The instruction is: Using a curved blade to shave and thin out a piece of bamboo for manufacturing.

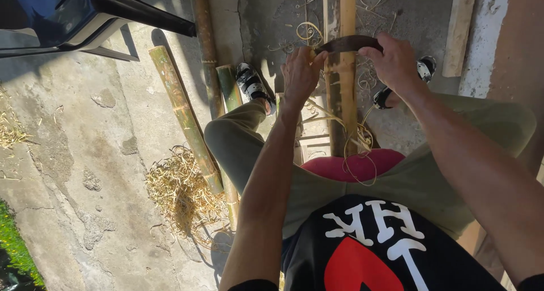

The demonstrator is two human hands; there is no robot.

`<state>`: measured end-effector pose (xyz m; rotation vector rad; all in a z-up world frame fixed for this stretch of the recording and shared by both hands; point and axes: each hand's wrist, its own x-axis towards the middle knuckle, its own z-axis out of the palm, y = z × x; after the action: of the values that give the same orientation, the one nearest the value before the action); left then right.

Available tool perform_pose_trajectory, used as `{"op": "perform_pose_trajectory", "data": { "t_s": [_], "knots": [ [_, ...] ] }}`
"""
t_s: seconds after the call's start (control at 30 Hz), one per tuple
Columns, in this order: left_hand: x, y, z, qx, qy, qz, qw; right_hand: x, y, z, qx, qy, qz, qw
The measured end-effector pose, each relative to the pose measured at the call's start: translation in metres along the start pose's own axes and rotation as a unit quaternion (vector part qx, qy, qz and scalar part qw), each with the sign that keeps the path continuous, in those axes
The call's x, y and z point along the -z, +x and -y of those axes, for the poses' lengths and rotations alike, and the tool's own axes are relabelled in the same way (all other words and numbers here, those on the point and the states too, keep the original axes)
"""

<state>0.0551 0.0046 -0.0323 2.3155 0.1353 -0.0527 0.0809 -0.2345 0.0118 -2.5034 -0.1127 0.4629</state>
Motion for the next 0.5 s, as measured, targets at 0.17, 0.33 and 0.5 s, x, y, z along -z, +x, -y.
{"op": "perform_pose_trajectory", "data": {
  "t_s": [0.17, 0.33, 0.5],
  "knots": [
    [0.001, -0.010, -0.008, 0.036, 0.021, 0.001, 0.999, -0.005, -0.007, 0.000, 0.000, -0.013, -0.031, 0.999],
    [0.004, -0.073, -0.004, 0.008, 0.016, -0.006, 1.000, -0.021, -0.069, -0.003, 0.032, -0.021, -0.048, 0.998],
    [0.011, -0.145, -0.005, -0.006, -0.002, 0.002, 1.000, -0.040, -0.135, -0.012, 0.020, -0.044, -0.021, 0.999]
  ]
}}
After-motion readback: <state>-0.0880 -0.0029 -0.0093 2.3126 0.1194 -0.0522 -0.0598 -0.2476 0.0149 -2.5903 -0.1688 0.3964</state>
